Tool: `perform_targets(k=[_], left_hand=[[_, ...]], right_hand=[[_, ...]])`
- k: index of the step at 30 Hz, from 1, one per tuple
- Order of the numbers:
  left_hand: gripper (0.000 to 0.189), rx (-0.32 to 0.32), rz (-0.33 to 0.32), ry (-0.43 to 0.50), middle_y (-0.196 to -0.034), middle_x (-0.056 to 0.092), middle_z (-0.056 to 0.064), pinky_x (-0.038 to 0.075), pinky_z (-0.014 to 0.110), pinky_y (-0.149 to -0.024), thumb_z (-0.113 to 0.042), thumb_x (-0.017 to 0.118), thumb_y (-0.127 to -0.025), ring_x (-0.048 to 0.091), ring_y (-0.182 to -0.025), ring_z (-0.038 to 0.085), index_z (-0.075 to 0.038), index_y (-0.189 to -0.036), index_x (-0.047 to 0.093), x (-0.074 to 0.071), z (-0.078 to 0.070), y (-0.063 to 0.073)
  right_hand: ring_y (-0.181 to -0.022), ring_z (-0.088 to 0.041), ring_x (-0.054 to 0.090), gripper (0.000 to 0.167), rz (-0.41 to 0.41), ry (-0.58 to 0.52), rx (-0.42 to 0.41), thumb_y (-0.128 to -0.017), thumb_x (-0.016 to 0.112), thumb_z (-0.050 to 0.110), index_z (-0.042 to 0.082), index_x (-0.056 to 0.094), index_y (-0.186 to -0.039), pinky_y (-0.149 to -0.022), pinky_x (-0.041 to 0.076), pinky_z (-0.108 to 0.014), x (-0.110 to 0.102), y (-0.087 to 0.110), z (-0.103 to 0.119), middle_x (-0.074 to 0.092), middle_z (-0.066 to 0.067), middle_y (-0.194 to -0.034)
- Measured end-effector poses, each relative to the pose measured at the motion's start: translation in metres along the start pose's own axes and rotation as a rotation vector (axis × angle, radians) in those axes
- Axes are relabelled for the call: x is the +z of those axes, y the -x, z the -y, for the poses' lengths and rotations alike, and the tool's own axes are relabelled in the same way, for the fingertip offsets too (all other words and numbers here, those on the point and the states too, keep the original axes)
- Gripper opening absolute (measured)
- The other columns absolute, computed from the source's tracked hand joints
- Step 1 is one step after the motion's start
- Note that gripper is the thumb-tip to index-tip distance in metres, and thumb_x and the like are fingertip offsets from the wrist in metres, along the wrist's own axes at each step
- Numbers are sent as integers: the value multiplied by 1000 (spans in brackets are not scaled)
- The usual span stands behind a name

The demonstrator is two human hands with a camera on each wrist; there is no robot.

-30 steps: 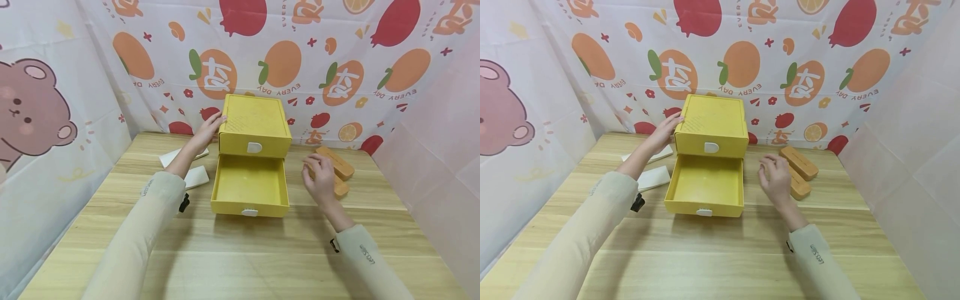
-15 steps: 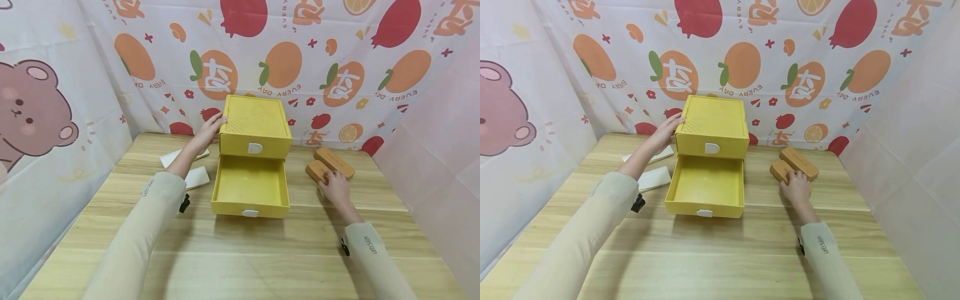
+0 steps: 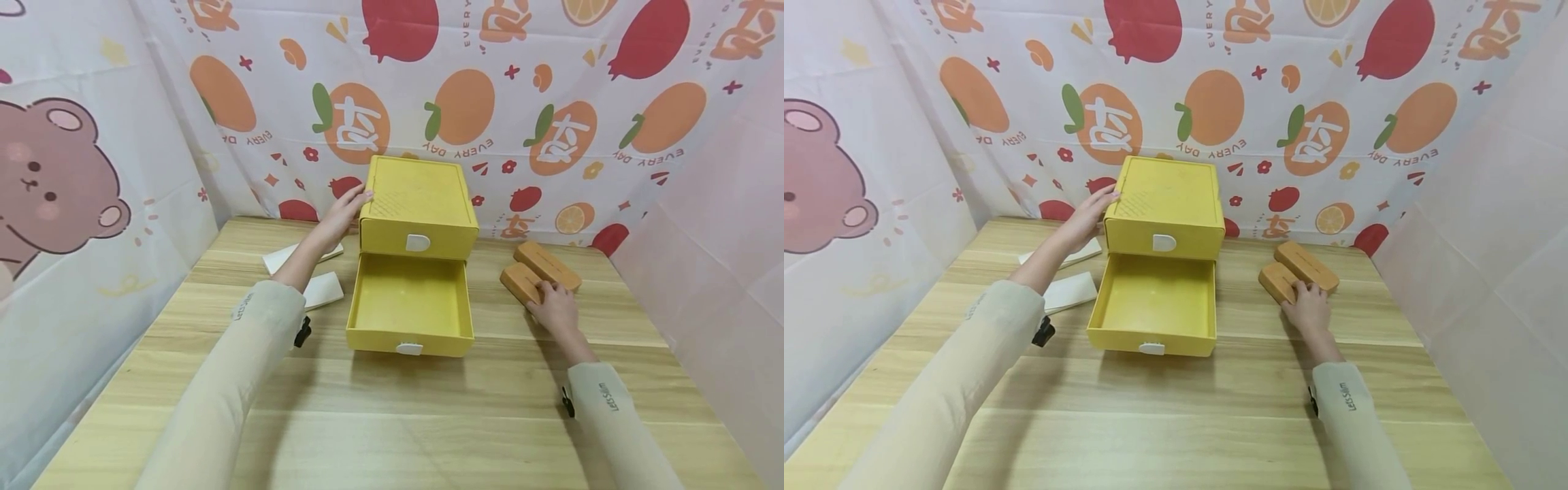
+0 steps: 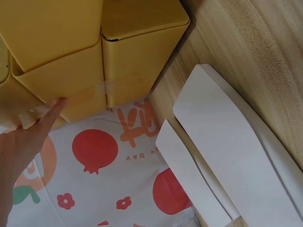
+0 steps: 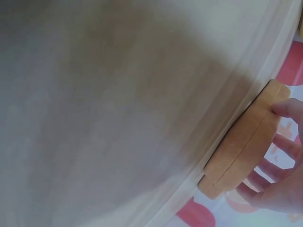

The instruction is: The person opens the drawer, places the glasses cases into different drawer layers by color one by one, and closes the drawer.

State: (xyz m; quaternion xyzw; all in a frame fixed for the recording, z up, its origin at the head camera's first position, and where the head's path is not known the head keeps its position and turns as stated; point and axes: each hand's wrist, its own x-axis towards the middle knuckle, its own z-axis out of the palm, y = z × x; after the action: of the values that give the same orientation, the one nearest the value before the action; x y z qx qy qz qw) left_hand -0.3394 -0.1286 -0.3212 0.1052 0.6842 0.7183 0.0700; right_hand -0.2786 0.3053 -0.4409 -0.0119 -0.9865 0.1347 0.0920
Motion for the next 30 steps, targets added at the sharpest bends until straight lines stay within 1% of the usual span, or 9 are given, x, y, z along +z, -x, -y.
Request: perform_targets(k=[5,9,14,18,21,24,30], left_hand=[[62,-6,-4,-5,-126,46,18,49,29,-71,-38,47,-95,57,-91,19,-18,-147,20,0,0,1],[62,-6,-9,-17,-128,45,17,49,29,-72,-38,46,-95,55,-95,21,-18,-147,20,0,0,1],[62,-10,-8,-13,-129,45,17,49,31,-75,-39,46,-95,54,-99,22,-19,-148,19,0,0,1],[63,-13,-5,-11,-129,45,17,48,31,-76,-39,46,-95,53,-101,22,-19,-148,19,0,0,0],[63,-13,-8,-12,-128,45,17,48,31,-75,-39,46,-95,54,-100,22,-19,-148,19,0,0,0],[62,-12,-7,-15,-128,46,17,48,31,-75,-39,46,-95,54,-98,21,-19,-148,19,1,0,0],[62,-10,-6,-12,-128,45,17,48,31,-76,-39,46,-95,54,-99,22,-19,-148,19,1,0,0]], right_hand=[[-106,-53,38,50,30,1,0,-83,63,25,-2,48,-122,-80,36,-62,-3,-3,-3,40,-36,-118],[-106,-54,38,55,68,21,-12,-84,63,28,-1,46,-127,-77,37,-63,-4,-6,-7,40,-37,-118],[-105,-56,39,61,108,42,-48,-84,62,31,-1,42,-132,-77,37,-63,-4,-9,-12,40,-39,-119],[-105,-57,40,64,123,26,-88,-84,63,32,-1,40,-133,-79,36,-64,-3,-12,-18,39,-40,-119],[-106,-58,38,65,132,12,-108,-83,64,32,-1,39,-133,-80,36,-64,-3,-13,-22,38,-41,-121],[-105,-58,39,66,140,-1,-111,-83,64,32,-2,38,-134,-80,35,-65,-3,-12,-23,37,-42,-120],[-104,-57,40,69,179,-1,-78,-83,64,33,-2,35,-135,-80,36,-63,-7,-11,-18,36,-43,-119]])
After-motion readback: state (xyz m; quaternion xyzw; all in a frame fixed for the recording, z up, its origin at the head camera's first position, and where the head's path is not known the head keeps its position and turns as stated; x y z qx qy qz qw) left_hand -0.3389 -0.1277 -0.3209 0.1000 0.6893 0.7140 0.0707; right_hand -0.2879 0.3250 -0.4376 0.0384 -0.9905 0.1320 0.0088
